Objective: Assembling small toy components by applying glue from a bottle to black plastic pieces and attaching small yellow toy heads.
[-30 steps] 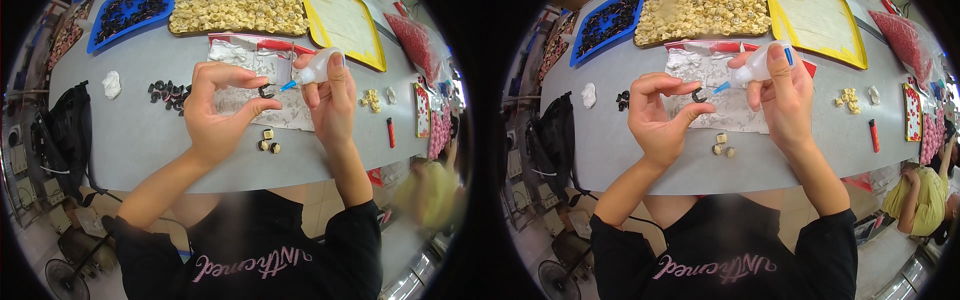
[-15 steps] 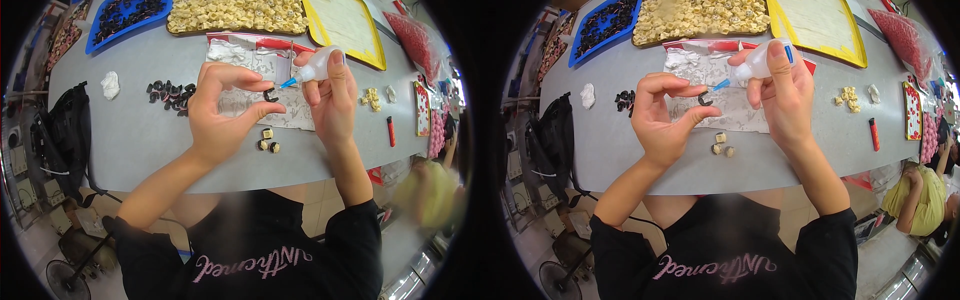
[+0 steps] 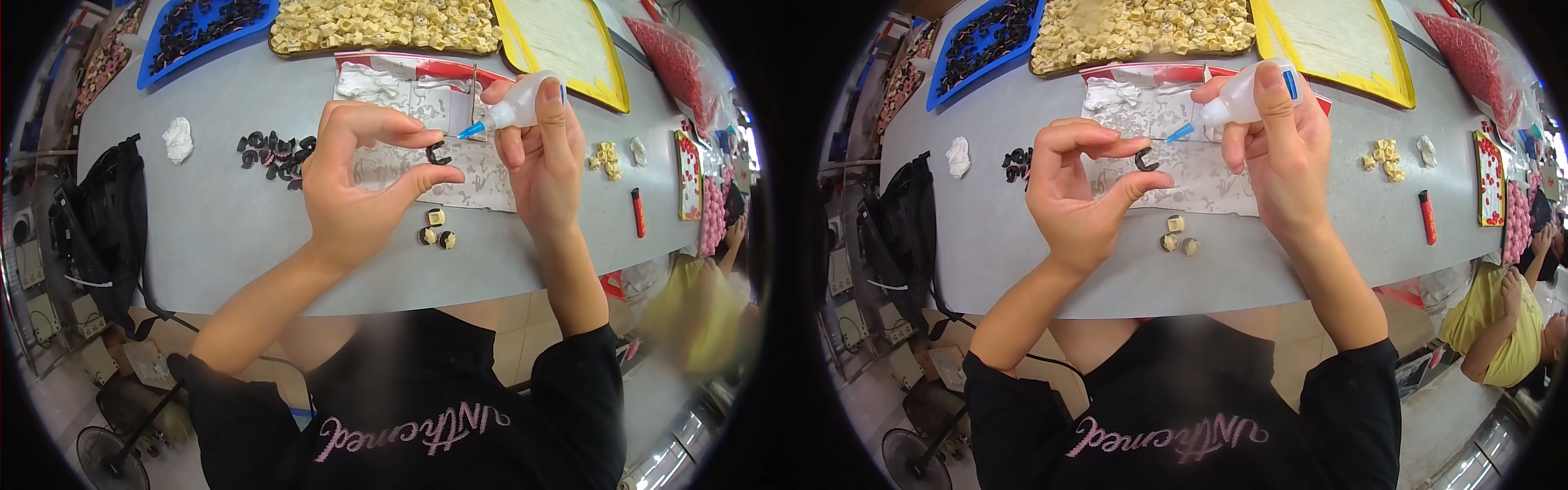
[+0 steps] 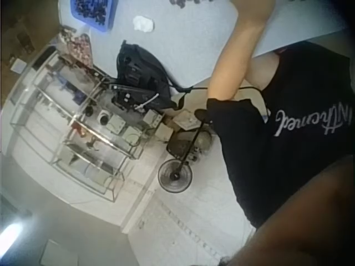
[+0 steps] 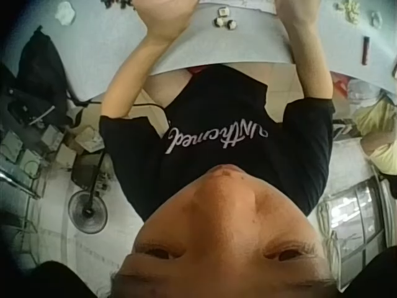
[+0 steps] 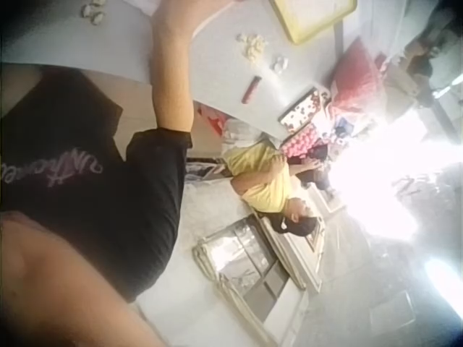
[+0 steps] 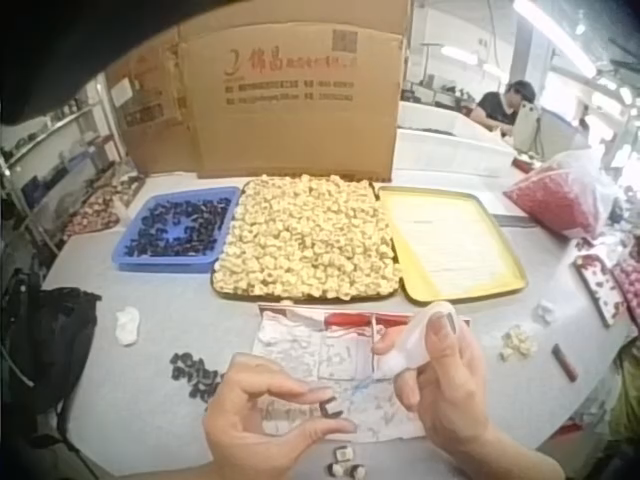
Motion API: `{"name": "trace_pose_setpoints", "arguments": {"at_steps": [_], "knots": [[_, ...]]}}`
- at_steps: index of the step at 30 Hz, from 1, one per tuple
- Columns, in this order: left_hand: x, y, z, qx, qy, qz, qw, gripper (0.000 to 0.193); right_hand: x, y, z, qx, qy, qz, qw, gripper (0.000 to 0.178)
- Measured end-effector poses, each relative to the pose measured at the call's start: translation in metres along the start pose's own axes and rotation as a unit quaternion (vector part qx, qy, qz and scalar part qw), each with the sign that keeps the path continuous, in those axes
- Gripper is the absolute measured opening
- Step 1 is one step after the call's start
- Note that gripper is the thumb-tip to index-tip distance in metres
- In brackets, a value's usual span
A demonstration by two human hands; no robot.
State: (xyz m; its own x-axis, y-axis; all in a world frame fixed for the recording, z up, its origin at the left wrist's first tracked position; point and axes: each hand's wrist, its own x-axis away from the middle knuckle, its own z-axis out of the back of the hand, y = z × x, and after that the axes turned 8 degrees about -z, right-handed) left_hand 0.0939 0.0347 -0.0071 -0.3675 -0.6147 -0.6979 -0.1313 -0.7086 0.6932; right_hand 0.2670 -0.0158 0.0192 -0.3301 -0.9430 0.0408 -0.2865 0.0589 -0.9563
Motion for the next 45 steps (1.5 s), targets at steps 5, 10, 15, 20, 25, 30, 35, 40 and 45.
{"name": "trace_pose_setpoints", "arguments": {"at_steps": [5,10,15,20,25,30,35,40,45], "knots": [[-0.001,0.003,-0.001,0.018,0.047,0.034,0.998,0.045,0.001,0.000,-0.001,-0.006,0.013,0.000,1.000,0.037],[-0.001,0.003,0.000,0.020,0.039,0.051,0.998,0.044,-0.001,-0.008,0.006,-0.071,0.028,0.027,0.997,0.040],[0.000,0.002,0.000,0.054,0.045,0.079,0.994,0.044,0.003,-0.031,0.014,-0.119,0.018,0.075,0.990,0.035],[0.000,0.000,0.003,0.064,0.070,0.084,0.992,0.044,0.031,-0.031,0.030,0.007,-0.030,0.101,0.994,0.023],[-0.002,0.004,0.001,0.059,0.073,0.093,0.991,0.042,0.057,-0.005,0.057,0.450,-0.022,0.207,0.868,0.032],[-0.001,0.004,0.001,0.026,0.061,0.084,0.994,0.042,0.059,-0.007,0.061,0.532,-0.070,0.196,0.820,0.030],[0.001,0.002,0.002,-0.001,0.027,0.068,0.997,0.039,0.064,-0.021,0.087,0.567,0.052,0.235,0.788,0.022],[0.001,0.005,-0.002,-0.003,0.046,0.089,0.995,0.037,0.065,-0.038,0.133,0.665,0.116,0.220,0.704,0.025],[0.001,0.005,-0.001,-0.014,0.045,0.092,0.995,0.036,0.066,-0.030,0.151,0.681,0.034,0.200,0.704,0.027]]}}
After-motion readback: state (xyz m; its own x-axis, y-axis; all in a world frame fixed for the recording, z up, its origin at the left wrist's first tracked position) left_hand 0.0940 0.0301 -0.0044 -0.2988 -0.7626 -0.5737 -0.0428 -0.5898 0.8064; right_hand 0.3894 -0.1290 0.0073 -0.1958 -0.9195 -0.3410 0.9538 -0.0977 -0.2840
